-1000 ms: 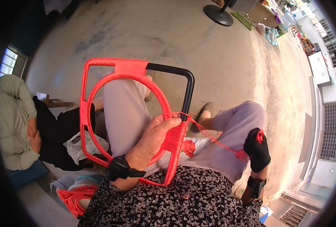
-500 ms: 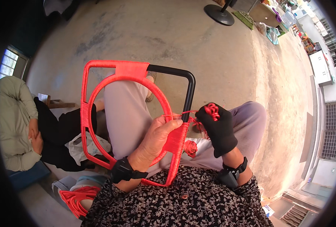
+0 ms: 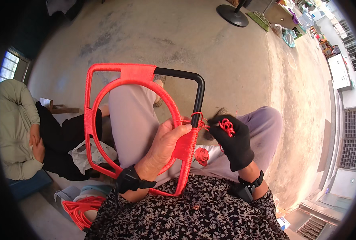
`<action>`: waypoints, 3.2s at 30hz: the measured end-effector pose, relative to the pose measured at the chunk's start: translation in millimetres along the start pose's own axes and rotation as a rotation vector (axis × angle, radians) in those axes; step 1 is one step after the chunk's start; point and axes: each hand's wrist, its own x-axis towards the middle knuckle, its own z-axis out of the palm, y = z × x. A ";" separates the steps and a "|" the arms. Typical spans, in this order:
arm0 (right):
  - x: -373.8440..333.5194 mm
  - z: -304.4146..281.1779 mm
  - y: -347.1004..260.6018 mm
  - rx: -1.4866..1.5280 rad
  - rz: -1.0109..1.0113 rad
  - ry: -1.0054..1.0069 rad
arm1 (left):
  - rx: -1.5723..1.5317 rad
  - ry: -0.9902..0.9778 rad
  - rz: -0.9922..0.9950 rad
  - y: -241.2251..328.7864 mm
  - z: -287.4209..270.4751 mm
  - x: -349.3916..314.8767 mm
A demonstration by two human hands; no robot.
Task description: Weaving red plastic cord around a black plastic chair frame.
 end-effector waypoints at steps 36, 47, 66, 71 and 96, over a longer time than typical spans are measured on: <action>24.9 -15.7 13.9 0.045 0.159 -0.075 | -0.020 0.010 0.014 4.4 0.3 -2.8; 28.3 -2.5 2.0 0.126 0.211 -0.198 | -0.003 0.007 -0.002 -0.1 -4.2 1.9; 12.6 14.0 12.9 -0.004 -0.082 -0.033 | 0.004 -0.012 -0.030 5.3 0.4 -1.9; 17.6 7.0 9.9 -0.306 -0.143 -0.131 | 0.012 -0.014 -0.019 2.9 -2.6 -3.2; -0.9 -40.9 1.1 -0.130 0.229 -0.248 | -0.014 0.013 0.003 4.3 -1.5 -1.5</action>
